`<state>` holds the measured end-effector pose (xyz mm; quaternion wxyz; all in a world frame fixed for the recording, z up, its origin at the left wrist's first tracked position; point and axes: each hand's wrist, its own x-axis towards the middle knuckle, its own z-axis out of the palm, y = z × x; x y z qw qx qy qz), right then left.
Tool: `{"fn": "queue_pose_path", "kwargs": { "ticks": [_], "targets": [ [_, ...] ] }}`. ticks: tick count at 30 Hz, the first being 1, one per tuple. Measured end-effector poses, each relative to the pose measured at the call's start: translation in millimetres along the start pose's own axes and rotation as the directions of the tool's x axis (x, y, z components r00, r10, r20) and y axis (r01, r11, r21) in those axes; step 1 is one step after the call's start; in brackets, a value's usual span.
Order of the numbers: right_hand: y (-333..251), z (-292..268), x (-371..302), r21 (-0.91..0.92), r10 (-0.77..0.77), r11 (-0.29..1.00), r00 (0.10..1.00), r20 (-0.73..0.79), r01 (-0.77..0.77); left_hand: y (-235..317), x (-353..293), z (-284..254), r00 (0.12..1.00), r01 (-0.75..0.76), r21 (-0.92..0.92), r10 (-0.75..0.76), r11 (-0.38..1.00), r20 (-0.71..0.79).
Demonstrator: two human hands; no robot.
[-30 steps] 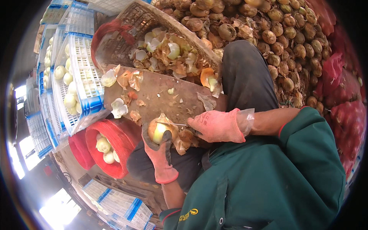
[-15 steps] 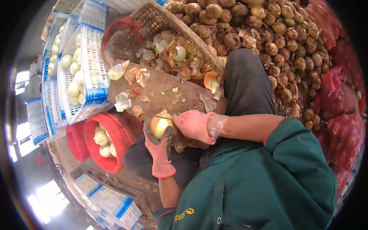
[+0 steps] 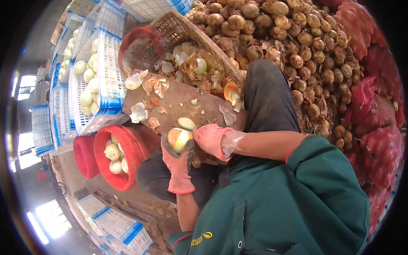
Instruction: The person sits on the floor and peels onions one by one using a knife. They remove the outer skins and root ends, then place the peeled onions into a red bucket. Onion skins accumulate on a wooden board beside them.
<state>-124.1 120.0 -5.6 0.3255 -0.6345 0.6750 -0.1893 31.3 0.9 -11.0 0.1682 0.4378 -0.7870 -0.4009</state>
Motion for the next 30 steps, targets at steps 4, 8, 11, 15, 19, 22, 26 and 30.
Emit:
{"fn": "queue_pose_path", "kwargs": {
  "ticks": [4, 8, 11, 15, 19, 22, 26, 30],
  "targets": [
    [-11, -21, 3, 0.416, 0.337, 0.807, 0.905, 0.261, -0.42, -12, 6, -2, 0.997, -0.074, -0.018, 0.075, 0.997, 0.004],
    [9, -18, -24, 0.327, 0.329, 0.877, 0.936, 0.122, -0.351, -16, 18, 1, 0.997, -0.07, -0.223, 0.072, 0.972, 0.003],
    [1, -50, -43, 0.141, 0.324, 0.926, 0.93, 0.174, -0.349, -6, 29, -2, 0.997, -0.049, -0.341, 0.065, 0.939, 0.035],
    [9, -52, -58, -0.061, 0.189, 0.98, 0.982, -0.004, -0.189, -6, 43, -6, 0.977, -0.028, -0.395, 0.108, 0.918, 0.183],
    [9, -63, -52, -0.147, 0.069, 0.987, 0.998, 0.0, -0.068, -3, 46, -6, 0.97, 0.027, -0.415, 0.077, 0.91, 0.232],
    [-5, -75, -39, -0.069, 0.145, 0.988, 0.988, 0.059, -0.141, -4, 47, -6, 0.968, -0.006, -0.379, 0.1, 0.925, 0.228],
    [7, -71, -26, -0.295, -0.109, 0.948, 0.993, 0.052, 0.119, 2, 48, -6, 0.964, -0.027, -0.379, 0.125, 0.925, 0.234],
    [15, -63, -24, -0.562, -0.274, 0.777, 0.956, 0.1, 0.282, 9, 49, -8, 0.959, 0.028, -0.419, 0.093, 0.908, 0.267]
  ]
}}
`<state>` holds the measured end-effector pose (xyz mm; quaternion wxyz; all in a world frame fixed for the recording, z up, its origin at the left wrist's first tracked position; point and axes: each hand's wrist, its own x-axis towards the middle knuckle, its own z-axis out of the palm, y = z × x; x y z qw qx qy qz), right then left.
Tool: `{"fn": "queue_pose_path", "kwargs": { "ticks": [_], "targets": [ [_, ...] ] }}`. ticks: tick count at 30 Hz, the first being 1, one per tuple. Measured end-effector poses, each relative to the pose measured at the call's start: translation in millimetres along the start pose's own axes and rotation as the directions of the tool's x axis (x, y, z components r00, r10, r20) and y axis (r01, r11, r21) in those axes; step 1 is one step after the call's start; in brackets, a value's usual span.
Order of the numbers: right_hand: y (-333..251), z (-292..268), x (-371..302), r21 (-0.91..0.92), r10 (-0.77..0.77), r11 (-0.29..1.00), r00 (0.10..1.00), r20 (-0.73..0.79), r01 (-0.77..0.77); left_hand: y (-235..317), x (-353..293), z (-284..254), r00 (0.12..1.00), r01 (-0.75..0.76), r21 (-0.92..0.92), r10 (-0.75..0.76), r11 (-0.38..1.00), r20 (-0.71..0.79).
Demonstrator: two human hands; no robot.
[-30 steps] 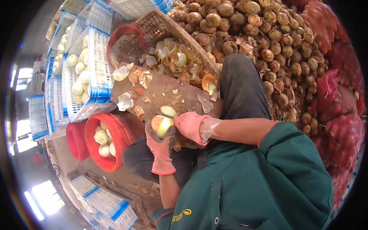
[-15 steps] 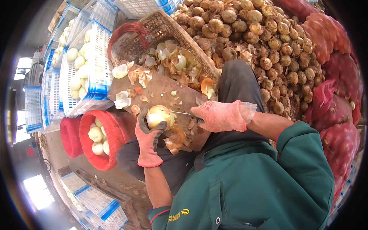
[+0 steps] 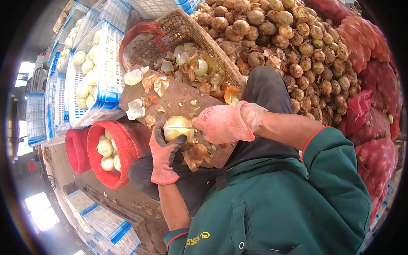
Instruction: The person sits on the floor and peels onions one by one using a knife. They remove the outer skins and root ends, then place the peeled onions into a red bucket. Onion skins accumulate on a wooden board beside them.
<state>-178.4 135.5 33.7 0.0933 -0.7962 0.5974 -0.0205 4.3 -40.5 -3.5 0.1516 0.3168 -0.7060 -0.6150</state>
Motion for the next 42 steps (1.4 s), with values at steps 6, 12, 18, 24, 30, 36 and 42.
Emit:
{"fn": "queue_pose_path", "kwargs": {
  "ticks": [6, 12, 18, 24, 30, 36, 42],
  "targets": [
    [-19, -3, -14, 0.352, 0.337, 0.864, 0.933, 0.128, -0.361, 8, -3, 1, 0.996, 0.084, -0.132, -0.086, 0.988, -0.008],
    [-28, 28, -55, 0.441, 0.344, 0.833, 0.937, 0.063, -0.335, -11, 1, -4, 0.992, 0.07, -0.145, -0.084, 0.987, -0.091],
    [-29, 0, -32, 0.498, 0.359, 0.784, 0.925, 0.124, -0.371, -36, 2, -4, 0.994, 0.063, -0.133, -0.075, 0.989, -0.084],
    [-37, 12, -32, 0.429, 0.408, 0.821, 0.913, 0.023, -0.377, -24, 4, 8, 0.987, 0.1, -0.102, -0.112, 0.99, -0.112],
    [-44, 22, -38, 0.415, 0.421, 0.837, 0.905, -0.068, -0.358, -25, 6, 10, 0.981, 0.117, -0.035, -0.121, 0.993, -0.15],
    [-60, 19, -13, 0.272, 0.496, 0.782, 0.825, 0.27, -0.56, -36, 7, 12, 0.979, 0.061, 0.138, -0.032, 0.989, -0.203],
    [-53, 8, 2, 0.383, 0.491, 0.733, 0.827, 0.274, -0.562, -24, 6, 18, 0.973, 0.05, 0.355, 0.035, 0.934, -0.229]
  ]
}}
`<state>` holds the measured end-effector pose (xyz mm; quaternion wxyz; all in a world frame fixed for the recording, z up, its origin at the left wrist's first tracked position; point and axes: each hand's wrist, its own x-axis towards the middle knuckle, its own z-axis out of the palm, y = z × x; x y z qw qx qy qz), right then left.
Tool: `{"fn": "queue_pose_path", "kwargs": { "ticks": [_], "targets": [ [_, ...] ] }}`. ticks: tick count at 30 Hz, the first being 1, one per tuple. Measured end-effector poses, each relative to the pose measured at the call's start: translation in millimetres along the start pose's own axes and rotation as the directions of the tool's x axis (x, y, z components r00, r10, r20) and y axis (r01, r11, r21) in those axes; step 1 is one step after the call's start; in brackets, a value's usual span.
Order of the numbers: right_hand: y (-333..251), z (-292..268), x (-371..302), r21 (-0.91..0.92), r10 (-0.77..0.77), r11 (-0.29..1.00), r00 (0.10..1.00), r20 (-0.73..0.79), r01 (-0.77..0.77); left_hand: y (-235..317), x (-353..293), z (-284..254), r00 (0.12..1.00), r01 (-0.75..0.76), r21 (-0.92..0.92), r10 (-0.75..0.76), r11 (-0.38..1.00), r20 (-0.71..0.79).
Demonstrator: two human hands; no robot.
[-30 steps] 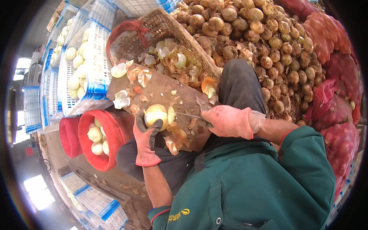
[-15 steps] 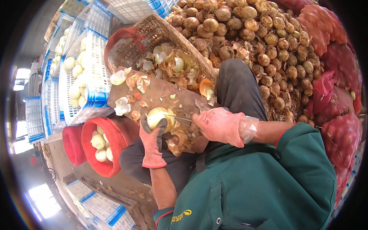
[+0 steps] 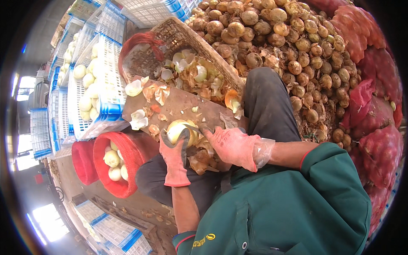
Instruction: The person sits on the floor and peels onions one by one using a knife. They remove the outer skins and root ends, then place the peeled onions into a red bucket. Onion skins accumulate on a wooden board beside them.
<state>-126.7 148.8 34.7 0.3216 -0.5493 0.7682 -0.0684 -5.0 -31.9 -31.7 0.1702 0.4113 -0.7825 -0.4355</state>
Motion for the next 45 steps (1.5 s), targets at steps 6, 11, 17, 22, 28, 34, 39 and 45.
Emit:
{"fn": "queue_pose_path", "kwargs": {
  "ticks": [6, 11, 17, 22, 28, 34, 39, 45],
  "targets": [
    [2, 1, 13, -0.007, -0.045, 0.999, 0.99, -0.136, 0.045, 20, -4, 4, 0.999, -0.012, 0.182, 0.02, 0.983, -0.043],
    [19, 2, 29, 0.108, -0.134, 0.981, 0.964, -0.23, 0.163, 20, -4, 6, 0.997, -0.06, 0.287, 0.07, 0.956, -0.024],
    [49, -32, 29, 0.008, -0.286, 0.957, 0.947, -0.147, 0.29, 20, -8, 1, 0.989, -0.147, 0.287, 0.132, 0.947, 0.071],
    [59, -8, 39, -0.273, -0.456, 0.875, 0.87, -0.185, 0.4, 13, -6, 0, 0.981, -0.183, 0.238, 0.162, 0.954, 0.106],
    [62, -13, 36, -0.09, -0.436, 0.9, 0.872, -0.223, 0.427, 19, -9, -5, 0.962, -0.258, 0.22, 0.228, 0.941, 0.151],
    [23, 31, 15, -0.058, -0.31, 0.949, 0.88, -0.361, 0.31, 13, -14, -3, 0.986, -0.153, -0.008, 0.153, 0.988, 0.062],
    [23, 22, 11, 0.293, -0.207, 0.904, 0.918, -0.34, 0.312, 15, -14, 4, 0.997, -0.075, -0.204, 0.074, 0.976, -0.016],
    [11, -51, 3, 0.439, -0.005, 0.897, 0.992, 0.128, -0.052, 19, -15, 4, 1.0, 0.003, -0.284, 0.005, 0.959, 0.027]
  ]
}}
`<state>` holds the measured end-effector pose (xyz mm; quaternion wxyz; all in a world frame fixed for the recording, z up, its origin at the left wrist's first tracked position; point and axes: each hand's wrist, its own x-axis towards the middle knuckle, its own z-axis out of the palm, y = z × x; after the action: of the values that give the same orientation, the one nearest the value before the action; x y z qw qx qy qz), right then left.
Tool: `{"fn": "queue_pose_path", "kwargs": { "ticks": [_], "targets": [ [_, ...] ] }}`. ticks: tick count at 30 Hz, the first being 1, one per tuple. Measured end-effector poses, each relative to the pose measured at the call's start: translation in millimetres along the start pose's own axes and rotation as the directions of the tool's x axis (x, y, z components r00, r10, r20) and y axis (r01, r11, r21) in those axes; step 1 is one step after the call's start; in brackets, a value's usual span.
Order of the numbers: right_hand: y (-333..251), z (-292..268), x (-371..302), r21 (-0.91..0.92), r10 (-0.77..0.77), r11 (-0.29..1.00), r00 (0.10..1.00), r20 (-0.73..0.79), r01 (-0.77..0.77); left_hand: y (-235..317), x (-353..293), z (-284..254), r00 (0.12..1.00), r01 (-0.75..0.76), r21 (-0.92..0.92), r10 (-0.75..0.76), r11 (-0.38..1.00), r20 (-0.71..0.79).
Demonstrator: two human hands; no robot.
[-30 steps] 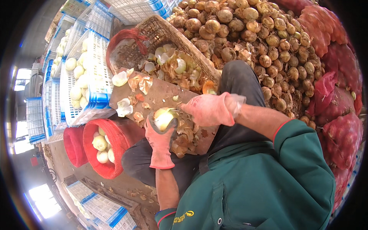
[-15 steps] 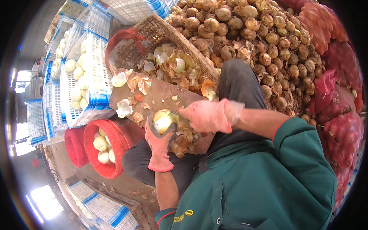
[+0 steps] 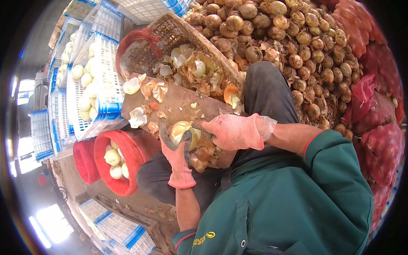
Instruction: The person sits on the floor and peels onions one by one using a knife. They remove the outer skins and root ends, then place the peeled onions into a red bucket. Onion skins accumulate on a wooden board beside them.
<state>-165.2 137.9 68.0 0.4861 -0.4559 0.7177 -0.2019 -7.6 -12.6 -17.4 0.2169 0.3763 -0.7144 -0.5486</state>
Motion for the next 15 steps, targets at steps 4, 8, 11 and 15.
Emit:
{"fn": "queue_pose_path", "kwargs": {
  "ticks": [4, 8, 11, 15],
  "targets": [
    [12, -11, 7, -0.014, -0.023, 1.0, 0.998, -0.06, 0.022, -5, -4, -1, 0.986, -0.168, 0.1, 0.165, 0.981, 0.034],
    [15, -24, 18, -0.017, -0.017, 1.0, 0.997, -0.069, 0.015, 7, -6, -3, 0.997, -0.018, 0.034, 0.015, 0.999, 0.081],
    [18, -34, 29, 0.015, 0.035, 0.999, 0.998, -0.05, -0.035, 9, -10, -7, 0.997, -0.006, 0.065, 0.001, 0.998, 0.082],
    [15, -37, 40, -0.009, 0.177, 0.984, 0.981, -0.074, -0.178, 10, -18, -11, 0.995, 0.054, 0.014, -0.055, 0.998, 0.084]
  ]
}}
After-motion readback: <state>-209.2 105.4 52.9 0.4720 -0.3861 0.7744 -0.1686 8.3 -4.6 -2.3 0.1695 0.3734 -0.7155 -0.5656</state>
